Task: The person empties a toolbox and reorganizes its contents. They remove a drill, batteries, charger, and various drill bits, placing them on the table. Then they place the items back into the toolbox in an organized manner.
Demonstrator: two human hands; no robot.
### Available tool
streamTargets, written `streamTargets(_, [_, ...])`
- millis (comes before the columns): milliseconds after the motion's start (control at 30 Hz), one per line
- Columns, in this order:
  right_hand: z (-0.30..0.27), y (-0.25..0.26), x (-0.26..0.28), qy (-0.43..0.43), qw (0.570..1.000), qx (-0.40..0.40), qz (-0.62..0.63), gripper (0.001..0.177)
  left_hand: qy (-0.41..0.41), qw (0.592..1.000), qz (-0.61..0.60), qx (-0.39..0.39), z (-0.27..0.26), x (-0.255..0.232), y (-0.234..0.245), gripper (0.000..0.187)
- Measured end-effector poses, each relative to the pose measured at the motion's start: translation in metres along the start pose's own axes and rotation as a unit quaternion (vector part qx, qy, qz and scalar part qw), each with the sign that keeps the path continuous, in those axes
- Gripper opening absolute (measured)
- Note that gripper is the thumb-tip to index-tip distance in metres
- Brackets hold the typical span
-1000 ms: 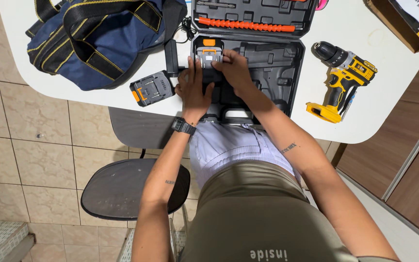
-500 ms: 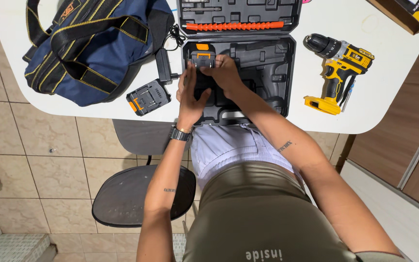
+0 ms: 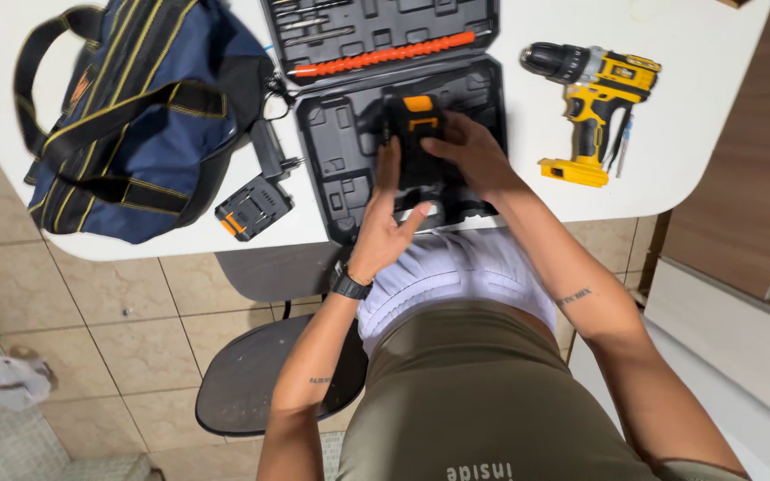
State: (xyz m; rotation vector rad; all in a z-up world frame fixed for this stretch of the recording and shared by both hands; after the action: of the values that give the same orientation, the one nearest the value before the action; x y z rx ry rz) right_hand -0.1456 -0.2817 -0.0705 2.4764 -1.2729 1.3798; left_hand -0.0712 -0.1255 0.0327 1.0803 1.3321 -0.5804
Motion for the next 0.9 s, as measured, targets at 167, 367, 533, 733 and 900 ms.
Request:
streamTargets(167, [-0.067, 0.097, 0.018, 0.062, 0.994, -0.019, 0.09, 0.045, -0.058, 0.985, -0.048, 0.156, 0.018, -0.04, -0.076, 0.092])
streamTargets(367, [-0.161, 0.259, 0.024, 0.153, 0.948, -0.203, 0.194, 0.036, -0.056, 0.956, -0.114, 0.264, 0.033, -0.059, -0.132, 0.09])
streamTargets(533, [-0.177, 0.39, 0.032, 0.158, 0.939, -0.287, 0.108, 0.023, 0.007, 0.97, -0.09, 0.224, 0.038, -0.045, -0.12, 0.096])
streamTargets(733, [-0.149, 0.457, 0.011, 0.105, 0.955, -0.275, 0.043, 0.029, 0.052, 0.985, -0.062, 0.155, 0.02, -0.029, -0.101, 0.098])
streamTargets(900, [-0.136, 0.463, 0.008, 0.087, 0.962, -0.257, 0.02, 0.034, 0.066, 0.985, -0.094, 0.131, -0.003, -0.017, -0.103, 0.096])
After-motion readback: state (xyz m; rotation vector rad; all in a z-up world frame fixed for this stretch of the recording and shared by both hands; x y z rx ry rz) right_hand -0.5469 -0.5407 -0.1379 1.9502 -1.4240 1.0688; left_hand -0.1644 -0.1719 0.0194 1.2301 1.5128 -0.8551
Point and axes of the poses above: each hand's wrist, its own z-axis towards the middle knuckle, its own y-axis out of the back of the hand, x = y × z, the point moved 8 cm from there along z, towards the middle knuckle
